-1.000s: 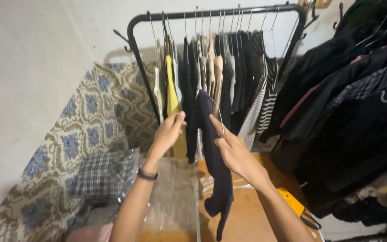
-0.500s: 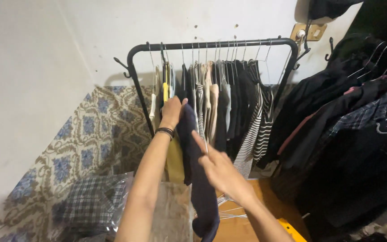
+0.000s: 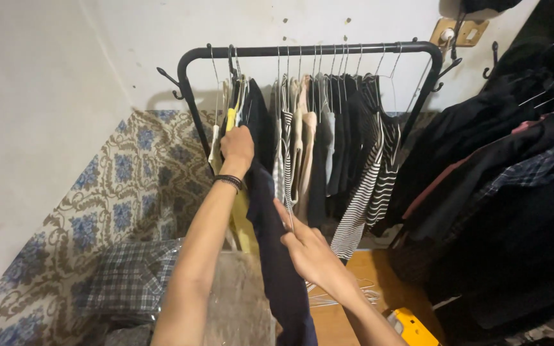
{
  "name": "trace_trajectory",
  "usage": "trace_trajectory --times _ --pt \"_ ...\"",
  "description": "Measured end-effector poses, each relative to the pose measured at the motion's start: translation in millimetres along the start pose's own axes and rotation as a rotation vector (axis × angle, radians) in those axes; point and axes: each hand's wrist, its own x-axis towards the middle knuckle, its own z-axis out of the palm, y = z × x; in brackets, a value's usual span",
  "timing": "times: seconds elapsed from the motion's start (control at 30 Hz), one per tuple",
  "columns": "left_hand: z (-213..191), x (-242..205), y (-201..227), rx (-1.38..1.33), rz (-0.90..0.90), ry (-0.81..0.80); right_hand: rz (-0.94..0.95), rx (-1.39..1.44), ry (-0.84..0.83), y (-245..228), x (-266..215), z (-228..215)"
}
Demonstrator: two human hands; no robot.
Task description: Tagging a shirt with a tagging gun and hanging it on a clothing rack.
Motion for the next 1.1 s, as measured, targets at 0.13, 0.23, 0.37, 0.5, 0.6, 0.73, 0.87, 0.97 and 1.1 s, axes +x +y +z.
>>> trace_trajectory --times 0.13,0.23,0.37,0.5,0.6,0.73,0.87,0.97,1.1 --pt "-8.3 -2.6 -16.3 0.032 -0.008 0.023 0.124 -0.048 -0.028 -45.4 6.5 -10.0" --pt "-12.2 -2.1 -25.5 0.051 -0.018 0.024 0.094 -0.046 -0.033 -34.0 19.6 -4.7" --pt "-5.7 1.0 -33.9 0.020 -0.041 0.041 0.114 0.018 -0.028 -44.3 42.8 0.7" --pt "-23.8 -15.5 -22.9 -0.085 0.000 0.103 -0.155 0.080 0.086 7.6 84.8 17.1" --pt "-22.5 -24.4 -20.7 -0.121 0.062 0.131 -0.137 0.083 0.156 25.1 108.2 15.9" --pt "-48.3 -45.1 -5.7 -0.099 0.047 0.064 -0.059 0.031 0.222 46.6 102.6 -3.4" --pt "-56.5 -61.7 11.3 0.203 0.262 0.251 0.033 0.013 0.299 51.8 81.5 -23.6" --pt "-37.7 -56.1 32.3 0.066 0.371 0.251 0.075 0.040 0.287 65.0 65.9 -26.1" --pt "17.2 -10.2 56.4 -0.528 0.173 -0.107 -0.054 0.134 0.207 75.2 30.8 -18.8"
